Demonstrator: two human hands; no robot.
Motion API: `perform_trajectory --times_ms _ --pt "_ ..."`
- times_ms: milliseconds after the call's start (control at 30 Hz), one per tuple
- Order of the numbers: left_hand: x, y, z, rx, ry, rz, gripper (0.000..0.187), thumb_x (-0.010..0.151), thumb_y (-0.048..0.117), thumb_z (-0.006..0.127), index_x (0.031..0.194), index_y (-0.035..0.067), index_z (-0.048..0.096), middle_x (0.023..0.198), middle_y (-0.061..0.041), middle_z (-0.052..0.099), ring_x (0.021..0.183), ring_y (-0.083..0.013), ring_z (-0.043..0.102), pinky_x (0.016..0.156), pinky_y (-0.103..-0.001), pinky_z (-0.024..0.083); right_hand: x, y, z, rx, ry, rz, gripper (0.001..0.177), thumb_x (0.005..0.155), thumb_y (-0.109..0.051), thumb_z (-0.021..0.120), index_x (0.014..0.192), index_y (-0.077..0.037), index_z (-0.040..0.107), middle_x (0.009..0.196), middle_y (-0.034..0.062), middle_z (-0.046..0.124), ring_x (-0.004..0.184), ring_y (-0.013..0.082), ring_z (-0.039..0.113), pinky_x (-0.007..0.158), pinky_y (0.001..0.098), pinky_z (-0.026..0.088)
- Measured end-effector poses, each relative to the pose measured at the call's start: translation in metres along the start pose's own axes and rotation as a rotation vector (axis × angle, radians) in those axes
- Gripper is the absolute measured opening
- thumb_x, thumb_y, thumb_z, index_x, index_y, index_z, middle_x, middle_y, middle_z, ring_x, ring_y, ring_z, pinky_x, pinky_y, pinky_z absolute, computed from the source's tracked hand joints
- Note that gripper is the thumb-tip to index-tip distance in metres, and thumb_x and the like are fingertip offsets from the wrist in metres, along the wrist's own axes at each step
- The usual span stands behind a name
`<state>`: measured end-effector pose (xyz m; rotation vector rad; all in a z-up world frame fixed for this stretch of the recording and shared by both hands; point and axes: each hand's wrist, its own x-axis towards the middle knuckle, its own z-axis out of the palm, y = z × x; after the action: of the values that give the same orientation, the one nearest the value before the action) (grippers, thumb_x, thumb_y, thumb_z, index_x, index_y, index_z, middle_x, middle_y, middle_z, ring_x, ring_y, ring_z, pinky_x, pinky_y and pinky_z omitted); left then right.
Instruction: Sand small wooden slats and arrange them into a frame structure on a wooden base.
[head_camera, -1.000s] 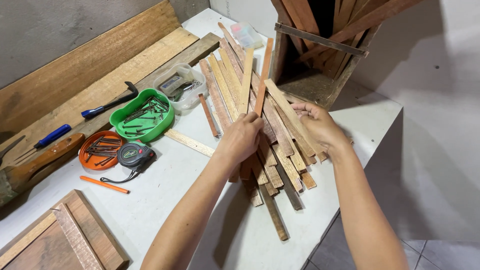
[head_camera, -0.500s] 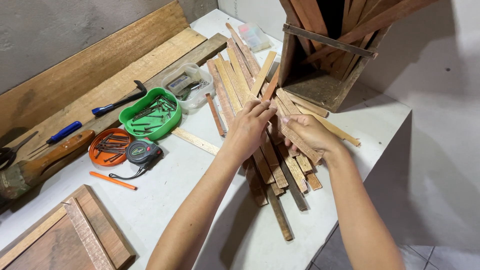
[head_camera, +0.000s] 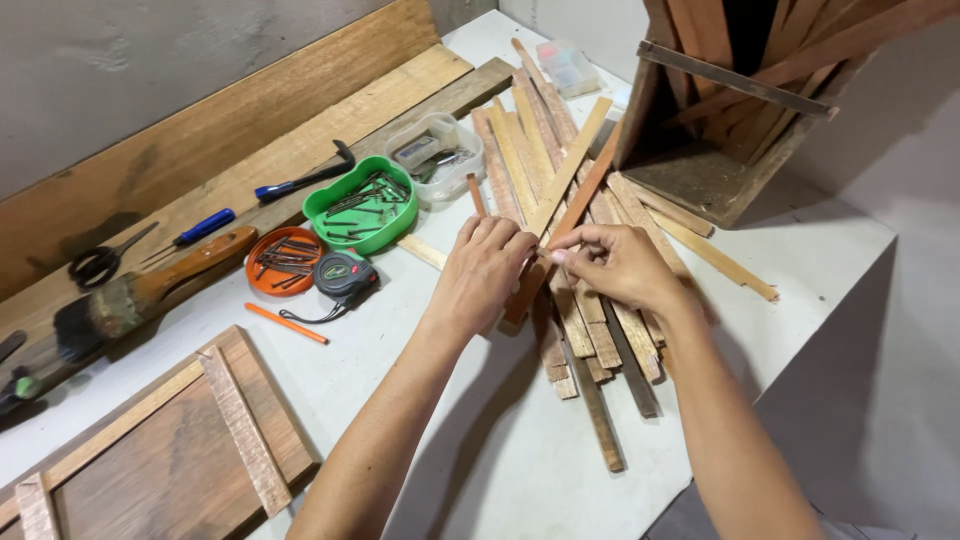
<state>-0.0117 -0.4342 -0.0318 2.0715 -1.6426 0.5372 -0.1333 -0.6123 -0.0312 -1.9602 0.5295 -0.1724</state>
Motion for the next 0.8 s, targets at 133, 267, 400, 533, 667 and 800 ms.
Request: perform_trajectory --times_ms 133,267,400,533,667,800 --pt "-0.029 -0.015 -0.016 0.112 -0.007 -0.073 0.022 0.082 0.007 0.062 0.104 0.011 0.064 0.097 -0.008 0.062 0.107 -0.0269 0.061 0.110 -0.050 0.039 0.000 -0.014 0.026 -0.157 -0.119 -0.166 0.034 0.085 -0.026 0.080 0.115 -0.009 0.079 0.082 0.0032 0.076 0.072 0.0099 0.064 0.064 0.0267 0.053" --pt "-0.066 -0.024 -0.045 0.140 0.017 -0.138 0.018 0.091 0.006 0.059 0.106 0.015 0.063 0.092 -0.005 0.059 0.102 -0.0263 0.060 0.102 -0.047 0.042 0.000 -0.031 0.060 -0.192 -0.182 -0.265 0.031 0.087 -0.025 0.076 0.114 -0.009 0.078 0.092 0.0047 0.082 0.080 0.0115 0.074 0.075 0.0289 0.058" --pt "-0.105 -0.032 -0.075 0.199 0.029 -0.217 0.018 0.092 0.007 0.058 0.105 0.019 0.062 0.090 -0.004 0.058 0.096 -0.0252 0.059 0.092 -0.047 0.042 -0.006 -0.061 0.098 -0.282 -0.179 -0.358 0.030 0.086 -0.025 0.078 0.114 -0.014 0.078 0.089 0.0090 0.081 0.080 0.0140 0.077 0.075 0.0302 0.059" --pt "-0.143 -0.035 -0.108 0.217 0.027 -0.323 0.017 0.094 0.009 0.059 0.106 0.020 0.062 0.090 -0.004 0.057 0.093 -0.0253 0.059 0.083 -0.047 0.040 -0.013 -0.079 0.137 -0.231 -0.198 -0.587 0.028 0.086 -0.023 0.078 0.113 -0.015 0.079 0.097 0.0056 0.081 0.083 0.0136 0.078 0.076 0.0300 0.061" --pt "-0.188 -0.042 -0.131 0.273 0.063 -0.438 0.017 0.092 0.013 0.063 0.106 0.022 0.063 0.091 -0.004 0.057 0.093 -0.0254 0.058 0.082 -0.047 0.039 -0.029 -0.104 0.176 -0.250 -0.214 -0.789 0.036 0.079 -0.020 0.083 0.115 -0.019 0.078 0.093 0.0047 0.079 0.079 0.0166 0.075 0.073 0.0323 0.061" --pt "-0.236 -0.049 -0.152 0.339 0.071 -0.532 0.021 0.091 0.016 0.064 0.110 0.025 0.066 0.093 -0.003 0.057 0.097 -0.0238 0.059 0.083 -0.047 0.039 -0.040 -0.120 0.220 -0.301 -0.266 -0.842 0.040 0.078 -0.019 0.083 0.118 -0.026 0.078 0.089 0.0023 0.075 0.075 0.0193 0.072 0.070 0.0343 0.059"
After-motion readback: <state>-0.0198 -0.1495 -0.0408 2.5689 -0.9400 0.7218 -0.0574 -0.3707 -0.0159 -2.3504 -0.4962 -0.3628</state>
